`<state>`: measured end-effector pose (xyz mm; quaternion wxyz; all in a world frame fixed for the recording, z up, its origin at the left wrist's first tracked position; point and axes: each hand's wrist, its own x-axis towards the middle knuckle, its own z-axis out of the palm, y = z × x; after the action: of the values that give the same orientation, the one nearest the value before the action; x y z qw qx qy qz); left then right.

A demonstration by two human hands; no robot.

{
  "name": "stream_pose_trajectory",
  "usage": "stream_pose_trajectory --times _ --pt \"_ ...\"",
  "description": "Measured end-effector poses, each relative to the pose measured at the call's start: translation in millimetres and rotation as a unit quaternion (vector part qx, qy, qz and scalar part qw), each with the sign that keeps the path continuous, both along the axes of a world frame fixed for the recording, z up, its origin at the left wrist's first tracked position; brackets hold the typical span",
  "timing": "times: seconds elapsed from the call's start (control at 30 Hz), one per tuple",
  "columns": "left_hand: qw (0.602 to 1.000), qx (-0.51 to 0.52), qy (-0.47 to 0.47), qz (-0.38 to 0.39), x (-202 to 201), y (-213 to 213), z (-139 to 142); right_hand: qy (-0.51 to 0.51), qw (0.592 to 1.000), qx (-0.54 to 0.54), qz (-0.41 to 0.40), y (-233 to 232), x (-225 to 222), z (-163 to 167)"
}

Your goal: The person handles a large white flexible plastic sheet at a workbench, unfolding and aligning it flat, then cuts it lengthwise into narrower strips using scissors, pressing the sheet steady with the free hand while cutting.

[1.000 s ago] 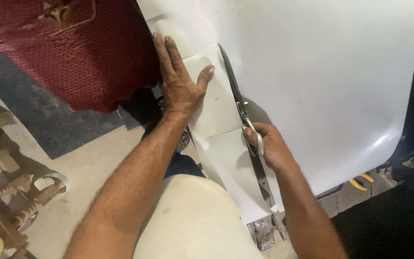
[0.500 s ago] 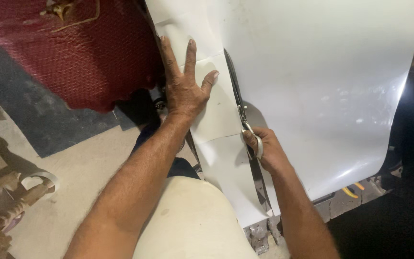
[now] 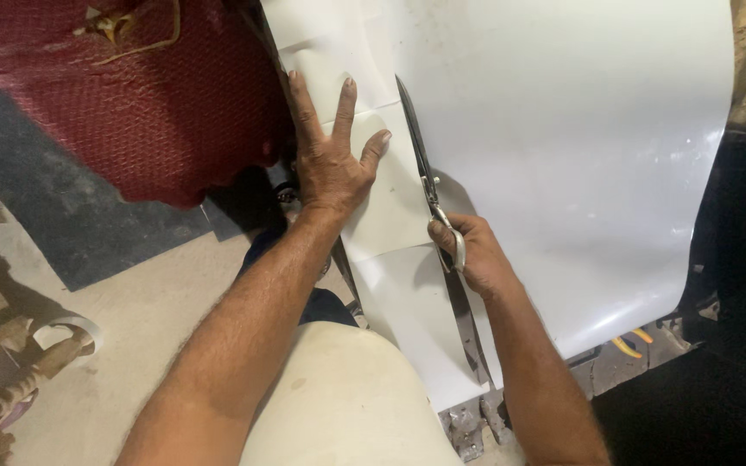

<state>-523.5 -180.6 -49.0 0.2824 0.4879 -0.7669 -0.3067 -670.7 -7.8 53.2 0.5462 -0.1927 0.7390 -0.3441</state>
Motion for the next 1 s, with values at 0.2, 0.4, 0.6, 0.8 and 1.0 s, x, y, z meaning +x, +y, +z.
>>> stream_pose_trajectory --times 0.2,0.4,0.6,0.8,1.0 --pt "0.987 -0.008 -0.161 0.008 -2 -2 6 0.034 0.999 0.007 0.013 -4 2 2" --pt "0.981 0.073 -0.18 -0.014 3 -9 29 0.03 0.999 -0.005 0.02 -3 1 0" --pt "0.962 0.113 -0.243 -0.056 10 -22 60 0.036 0.999 -0.016 0.011 0 2 0" --pt "0.949 0.101 -0.289 -0.079 9 -29 73 0.049 0.998 -0.024 0.002 -12 4 1" --pt "0.949 0.076 -0.299 -0.072 8 -27 73 0.058 0.997 -0.049 0.017 -31 6 -1"
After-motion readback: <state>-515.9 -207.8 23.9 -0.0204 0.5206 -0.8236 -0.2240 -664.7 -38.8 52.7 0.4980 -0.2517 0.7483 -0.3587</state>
